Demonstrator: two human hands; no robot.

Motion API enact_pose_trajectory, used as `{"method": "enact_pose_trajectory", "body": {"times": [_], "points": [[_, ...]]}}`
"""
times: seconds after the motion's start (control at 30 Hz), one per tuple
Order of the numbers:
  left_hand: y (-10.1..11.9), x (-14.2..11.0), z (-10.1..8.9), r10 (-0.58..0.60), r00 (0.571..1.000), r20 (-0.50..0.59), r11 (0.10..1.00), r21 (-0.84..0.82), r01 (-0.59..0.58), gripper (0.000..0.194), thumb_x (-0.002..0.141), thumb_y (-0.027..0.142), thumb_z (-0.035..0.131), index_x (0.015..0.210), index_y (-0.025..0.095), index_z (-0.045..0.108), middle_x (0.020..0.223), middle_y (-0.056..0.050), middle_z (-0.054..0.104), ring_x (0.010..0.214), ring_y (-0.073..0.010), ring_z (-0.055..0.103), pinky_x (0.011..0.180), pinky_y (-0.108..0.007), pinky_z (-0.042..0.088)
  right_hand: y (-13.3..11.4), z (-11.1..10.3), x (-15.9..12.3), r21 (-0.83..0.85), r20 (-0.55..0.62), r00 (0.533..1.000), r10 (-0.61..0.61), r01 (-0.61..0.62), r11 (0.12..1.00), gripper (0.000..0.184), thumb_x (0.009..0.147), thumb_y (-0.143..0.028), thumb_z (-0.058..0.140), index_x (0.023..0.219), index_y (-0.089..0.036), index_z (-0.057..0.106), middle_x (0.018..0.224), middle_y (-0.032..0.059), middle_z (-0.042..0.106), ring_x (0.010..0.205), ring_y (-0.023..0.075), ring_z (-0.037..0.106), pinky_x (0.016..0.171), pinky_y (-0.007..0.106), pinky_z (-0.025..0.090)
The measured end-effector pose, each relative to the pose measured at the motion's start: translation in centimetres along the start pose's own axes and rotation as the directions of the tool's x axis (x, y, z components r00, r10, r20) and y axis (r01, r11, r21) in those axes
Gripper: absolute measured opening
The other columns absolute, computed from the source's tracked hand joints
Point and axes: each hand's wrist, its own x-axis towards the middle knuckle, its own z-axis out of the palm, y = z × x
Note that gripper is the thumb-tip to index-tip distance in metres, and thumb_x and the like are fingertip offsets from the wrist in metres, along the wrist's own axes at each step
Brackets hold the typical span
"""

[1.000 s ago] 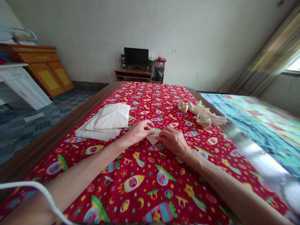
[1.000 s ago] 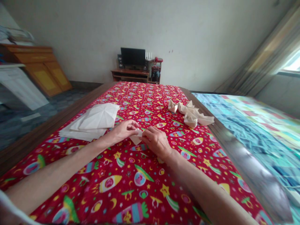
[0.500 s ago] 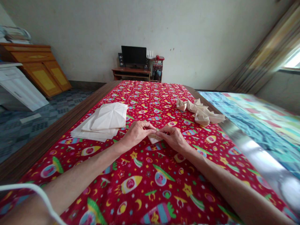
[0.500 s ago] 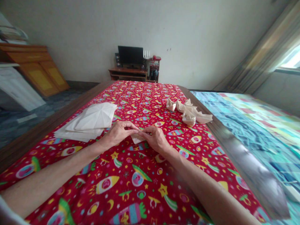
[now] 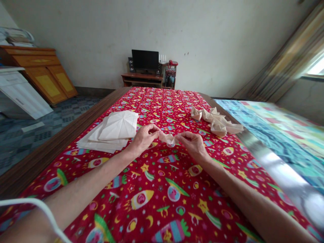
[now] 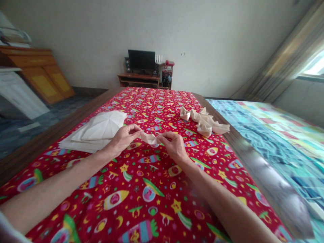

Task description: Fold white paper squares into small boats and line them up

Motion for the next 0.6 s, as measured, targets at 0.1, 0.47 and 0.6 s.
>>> {"method": "enact_pose_trajectory", "body": {"times": [0.1,0.47,0.6], "points": [[-0.6,0.2,-0.4,0.009,1.0,-0.027,0.998,0.06,-0.008,0.018,0.077,0.034,0.056,0.076,0.016,0.06,0.074,-0.001,0.064,0.071,-0.0151,0.059,0.066,-0.024,0.046,0.2,-0.5,0.3,-0.048,-0.003,1.0,0.009,-0.009,0.999,0.027,0.077,-0.042,0.061,0.075,-0.016,0.069,0.069,0.0014,0.066,0.065,0.0144,0.056,0.062,0.024,0.042],[-2.4,0.6,-0.6,0.152,0.985,0.084,0.854,0.49,-0.173,0.011,0.082,0.019,0.048,0.074,0.017,0.056,0.074,-0.001,0.061,0.073,-0.0156,0.058,0.072,-0.027,0.045,0.2,-1.0,0.7,-0.357,-0.003,1.0,0.028,-0.027,0.934,0.025,0.079,-0.033,0.05,0.065,-0.016,0.062,0.052,-0.002,0.053,0.051,0.0107,0.046,0.049,0.022,0.032],[-3.1,0.0,0.1,0.166,0.978,0.125,0.795,0.57,-0.208,0.012,0.079,0.015,0.052,0.067,0.017,0.056,0.076,-0.004,0.059,0.076,-0.0182,0.057,0.073,-0.03,0.046,0.4,-0.8,0.5,-0.62,0.03,0.999,0.03,-0.005,0.785,0.02,0.077,-0.029,0.05,0.069,-0.018,0.065,0.06,0.0005,0.06,0.055,0.0125,0.052,0.052,0.023,0.032]]}}
